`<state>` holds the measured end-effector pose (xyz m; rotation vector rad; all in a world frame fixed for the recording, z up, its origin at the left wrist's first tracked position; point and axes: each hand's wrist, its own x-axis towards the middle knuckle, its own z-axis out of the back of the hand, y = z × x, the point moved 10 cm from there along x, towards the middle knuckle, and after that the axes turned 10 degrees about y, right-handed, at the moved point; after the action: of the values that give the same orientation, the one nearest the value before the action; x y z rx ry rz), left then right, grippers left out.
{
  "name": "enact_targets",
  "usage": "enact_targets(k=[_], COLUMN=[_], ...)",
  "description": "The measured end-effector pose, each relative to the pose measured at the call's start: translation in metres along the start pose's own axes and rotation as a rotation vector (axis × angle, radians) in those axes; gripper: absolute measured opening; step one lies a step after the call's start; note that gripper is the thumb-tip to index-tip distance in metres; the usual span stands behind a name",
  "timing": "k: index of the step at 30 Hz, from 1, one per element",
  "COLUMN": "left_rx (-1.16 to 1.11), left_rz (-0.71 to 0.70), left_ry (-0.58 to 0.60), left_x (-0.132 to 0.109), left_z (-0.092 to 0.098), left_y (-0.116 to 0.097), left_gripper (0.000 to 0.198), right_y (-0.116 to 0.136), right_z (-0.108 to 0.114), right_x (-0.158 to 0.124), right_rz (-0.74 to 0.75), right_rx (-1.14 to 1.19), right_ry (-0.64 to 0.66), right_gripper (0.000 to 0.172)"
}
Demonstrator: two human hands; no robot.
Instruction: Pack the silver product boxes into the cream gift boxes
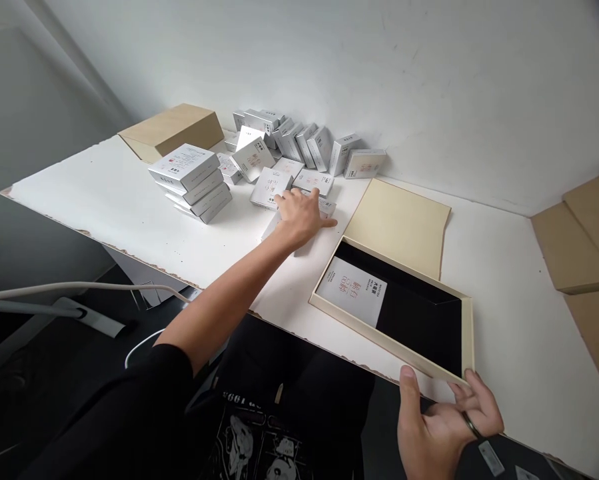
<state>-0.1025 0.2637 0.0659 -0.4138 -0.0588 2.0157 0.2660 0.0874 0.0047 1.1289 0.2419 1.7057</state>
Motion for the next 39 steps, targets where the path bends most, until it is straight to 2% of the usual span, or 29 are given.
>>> enact_targets(k=[3, 5, 7, 9, 10, 11, 14, 16, 18, 20, 22, 24, 26, 28, 32, 34, 36, 38, 39], left_rx=[-0.009, -0.027, -0.094, -0.185, -0.217, -0.228, -0.151, -0.080, -0.038, 0.022, 0.123, 0.203, 0.218, 0.200, 0.051, -0.046, -0.109, -0.138, -0.154], left_rz=[-0.037, -0.047, -0.089, -0.206, -0.293, -0.388, -0.608, -0.632, -0.595, -0.602, -0.692, -0.794, -0.833, -0.821, -0.770, -0.756, -0.798, -0.909, -0.977], left_ry=[0.009, -0.029, -0.132, -0.186, -0.146, -0.056, 0.287, 0.394, 0.378, 0.299, 0.259, 0.315, 0.386, 0.413, 0.379, 0.332, 0.357, 0.418, 0.401], left_x=[0.003, -0.009, -0.033, -0.062, -0.074, -0.086, -0.113, -0.119, -0.116, -0.113, -0.119, -0.128, -0.132, -0.132, -0.122, -0.120, -0.131, -0.155, -0.169], left_z=[0.006, 0.019, 0.043, 0.067, 0.073, 0.075, 0.057, 0.042, 0.032, 0.025, 0.015, 0.001, -0.008, -0.007, 0.005, 0.009, -0.001, -0.013, -0.012], left_y=[-0.012, -0.007, 0.000, 0.001, -0.004, -0.014, -0.053, -0.074, -0.089, -0.100, -0.109, -0.109, -0.098, -0.080, -0.044, -0.040, -0.056, -0.087, -0.102], left_gripper=[0.078, 0.079, 0.077, 0.070, 0.066, 0.061, 0.051, 0.054, 0.064, 0.067, 0.059, 0.048, 0.050, 0.059, 0.067, 0.072, 0.079, 0.087, 0.089], right_y=[0.009, 0.016, 0.022, 0.023, 0.023, 0.022, 0.020, 0.019, 0.019, 0.019, 0.018, 0.017, 0.016, 0.017, 0.022, 0.023, 0.022, 0.019, 0.017], right_z=[-0.001, -0.003, -0.003, -0.002, -0.002, -0.001, 0.001, 0.002, 0.003, 0.003, 0.003, 0.002, 0.001, -0.001, -0.003, -0.003, 0.001, 0.011, 0.018], right_x=[0.003, 0.005, 0.007, 0.007, 0.007, 0.007, 0.007, 0.007, 0.007, 0.007, 0.007, 0.007, 0.007, 0.006, 0.005, 0.006, 0.009, 0.013, 0.015], right_rz=[-0.065, -0.078, -0.056, -0.052, -0.059, -0.071, -0.098, -0.105, -0.103, -0.091, -0.081, -0.078, -0.080, -0.077, -0.072, -0.076, -0.083, -0.092, -0.097], right_rx=[0.024, 0.023, 0.017, 0.020, 0.024, 0.027, 0.019, 0.016, 0.014, 0.006, 0.001, 0.003, 0.001, -0.005, -0.023, -0.029, -0.008, 0.026, 0.032], right_ry=[0.012, 0.033, 0.050, 0.068, 0.074, 0.080, 0.096, 0.102, 0.102, 0.102, 0.101, 0.101, 0.107, 0.119, 0.136, 0.148, 0.151, 0.121, 0.096], right_gripper=[0.083, 0.079, 0.080, 0.082, 0.081, 0.080, 0.077, 0.074, 0.072, 0.071, 0.071, 0.072, 0.072, 0.071, 0.064, 0.058, 0.058, 0.064, 0.067])
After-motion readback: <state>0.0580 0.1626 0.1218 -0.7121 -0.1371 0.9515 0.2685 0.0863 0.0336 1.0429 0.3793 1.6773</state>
